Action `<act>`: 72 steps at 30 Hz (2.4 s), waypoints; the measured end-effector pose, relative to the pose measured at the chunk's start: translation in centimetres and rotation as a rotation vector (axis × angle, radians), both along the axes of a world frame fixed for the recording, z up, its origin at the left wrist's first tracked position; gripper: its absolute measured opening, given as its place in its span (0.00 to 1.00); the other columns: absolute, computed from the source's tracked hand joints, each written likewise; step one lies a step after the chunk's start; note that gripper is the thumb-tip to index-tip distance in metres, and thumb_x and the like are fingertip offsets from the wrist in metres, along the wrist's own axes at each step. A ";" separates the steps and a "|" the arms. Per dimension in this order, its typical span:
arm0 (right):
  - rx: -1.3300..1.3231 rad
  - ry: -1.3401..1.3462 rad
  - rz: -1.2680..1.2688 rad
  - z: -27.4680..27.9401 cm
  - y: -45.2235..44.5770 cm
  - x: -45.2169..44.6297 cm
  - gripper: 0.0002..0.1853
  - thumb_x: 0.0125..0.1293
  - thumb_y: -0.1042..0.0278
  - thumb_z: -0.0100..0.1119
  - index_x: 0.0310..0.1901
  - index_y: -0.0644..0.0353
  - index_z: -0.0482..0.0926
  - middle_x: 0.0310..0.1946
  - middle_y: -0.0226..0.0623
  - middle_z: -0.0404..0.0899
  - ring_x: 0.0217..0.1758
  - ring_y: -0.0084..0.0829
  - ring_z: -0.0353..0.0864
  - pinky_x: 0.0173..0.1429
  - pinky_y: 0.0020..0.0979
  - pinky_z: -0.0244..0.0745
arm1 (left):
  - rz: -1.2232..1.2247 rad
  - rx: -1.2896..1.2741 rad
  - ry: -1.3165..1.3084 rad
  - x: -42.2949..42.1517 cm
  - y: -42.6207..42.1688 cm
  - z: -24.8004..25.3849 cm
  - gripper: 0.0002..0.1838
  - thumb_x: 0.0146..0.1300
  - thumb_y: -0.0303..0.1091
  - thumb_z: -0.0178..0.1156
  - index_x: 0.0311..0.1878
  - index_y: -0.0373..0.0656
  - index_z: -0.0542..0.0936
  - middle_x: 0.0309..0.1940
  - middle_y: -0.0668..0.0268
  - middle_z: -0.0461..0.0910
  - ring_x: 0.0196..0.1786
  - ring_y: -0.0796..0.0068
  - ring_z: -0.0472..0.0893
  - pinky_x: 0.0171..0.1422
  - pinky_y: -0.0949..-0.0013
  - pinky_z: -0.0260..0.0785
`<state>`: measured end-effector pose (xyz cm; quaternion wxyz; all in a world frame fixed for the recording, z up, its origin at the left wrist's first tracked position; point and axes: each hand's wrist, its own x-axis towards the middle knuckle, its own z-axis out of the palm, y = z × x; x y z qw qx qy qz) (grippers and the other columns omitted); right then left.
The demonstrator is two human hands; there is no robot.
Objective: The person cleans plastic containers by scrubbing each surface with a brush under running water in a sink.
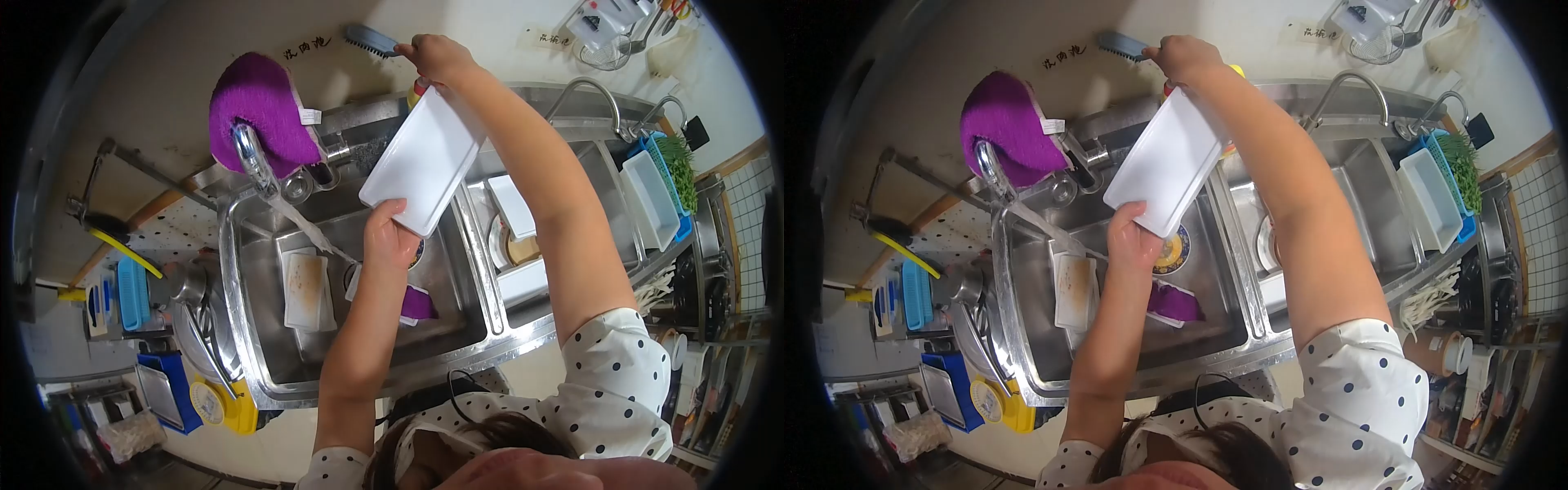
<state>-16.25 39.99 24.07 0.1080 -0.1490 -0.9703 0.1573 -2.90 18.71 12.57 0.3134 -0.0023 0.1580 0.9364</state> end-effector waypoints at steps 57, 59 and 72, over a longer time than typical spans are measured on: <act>-0.223 -0.358 0.223 -14.2 -16.8 24.3 0.27 0.64 0.67 0.46 0.66 0.44 0.62 0.36 0.45 0.81 0.38 0.45 0.82 0.39 0.43 0.77 | 0.023 -0.486 0.048 10.4 -19.1 -7.1 0.35 0.47 0.17 0.46 0.65 0.36 0.61 0.60 0.55 0.68 0.64 0.57 0.68 0.68 0.53 0.62; -0.089 -0.249 0.506 -13.9 -20.5 27.4 0.26 0.65 0.65 0.46 0.66 0.44 0.63 0.37 0.45 0.81 0.38 0.44 0.82 0.39 0.42 0.77 | 0.032 -0.472 -0.001 10.1 -19.0 -8.2 0.35 0.47 0.17 0.46 0.65 0.36 0.62 0.59 0.56 0.69 0.63 0.57 0.69 0.68 0.53 0.62; -0.322 -0.286 0.193 -16.3 -15.5 23.8 0.23 0.69 0.60 0.41 0.66 0.45 0.63 0.35 0.51 0.80 0.37 0.50 0.81 0.43 0.45 0.76 | -0.063 -0.528 0.061 7.8 -17.6 -7.5 0.35 0.47 0.14 0.46 0.64 0.35 0.62 0.58 0.54 0.70 0.61 0.55 0.70 0.66 0.54 0.65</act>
